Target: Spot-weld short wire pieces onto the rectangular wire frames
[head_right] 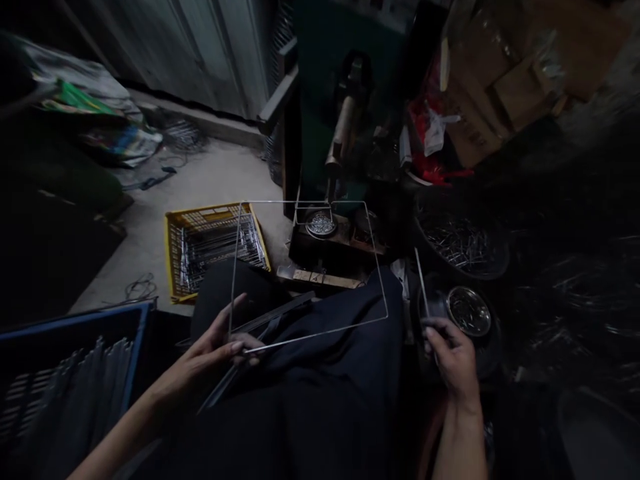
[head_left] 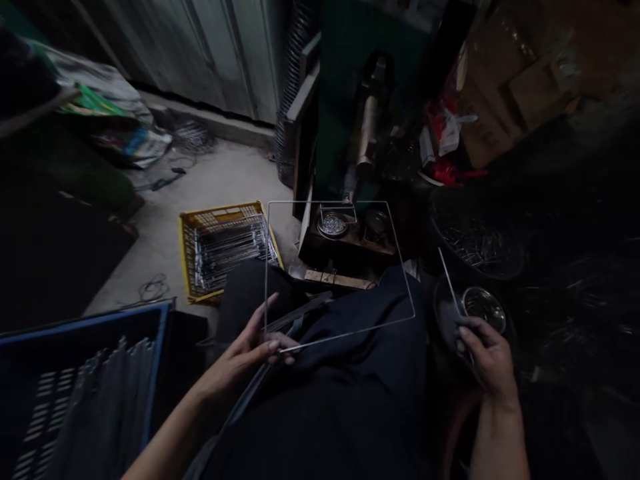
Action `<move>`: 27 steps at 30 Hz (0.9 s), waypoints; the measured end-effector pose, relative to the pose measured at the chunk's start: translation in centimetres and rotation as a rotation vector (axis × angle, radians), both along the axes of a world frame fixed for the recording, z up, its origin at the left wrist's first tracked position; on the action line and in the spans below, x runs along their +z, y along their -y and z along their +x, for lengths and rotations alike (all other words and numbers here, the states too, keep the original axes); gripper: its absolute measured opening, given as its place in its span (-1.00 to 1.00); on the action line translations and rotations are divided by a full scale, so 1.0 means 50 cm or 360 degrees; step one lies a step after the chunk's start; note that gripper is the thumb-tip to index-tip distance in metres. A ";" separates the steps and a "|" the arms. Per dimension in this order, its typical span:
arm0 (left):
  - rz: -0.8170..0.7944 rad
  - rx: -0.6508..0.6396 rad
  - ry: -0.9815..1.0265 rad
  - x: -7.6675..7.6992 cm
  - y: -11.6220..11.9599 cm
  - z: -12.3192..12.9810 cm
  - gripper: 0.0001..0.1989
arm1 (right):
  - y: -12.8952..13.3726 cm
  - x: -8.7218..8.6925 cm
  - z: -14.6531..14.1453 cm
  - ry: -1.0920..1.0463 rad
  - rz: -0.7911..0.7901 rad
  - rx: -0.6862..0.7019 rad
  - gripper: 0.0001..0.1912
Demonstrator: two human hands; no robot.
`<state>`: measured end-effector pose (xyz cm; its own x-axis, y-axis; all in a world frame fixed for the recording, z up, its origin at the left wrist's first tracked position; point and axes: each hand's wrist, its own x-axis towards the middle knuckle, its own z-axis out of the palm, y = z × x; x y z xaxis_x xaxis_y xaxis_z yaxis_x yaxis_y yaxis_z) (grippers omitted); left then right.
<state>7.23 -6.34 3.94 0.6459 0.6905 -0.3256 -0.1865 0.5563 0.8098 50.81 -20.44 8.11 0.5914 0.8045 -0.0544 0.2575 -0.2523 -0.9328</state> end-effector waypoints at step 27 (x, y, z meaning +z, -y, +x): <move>-0.0034 0.0029 0.0065 -0.033 -0.031 -0.001 -0.10 | -0.214 -0.047 -0.268 0.0998 -0.0195 0.1685 -0.10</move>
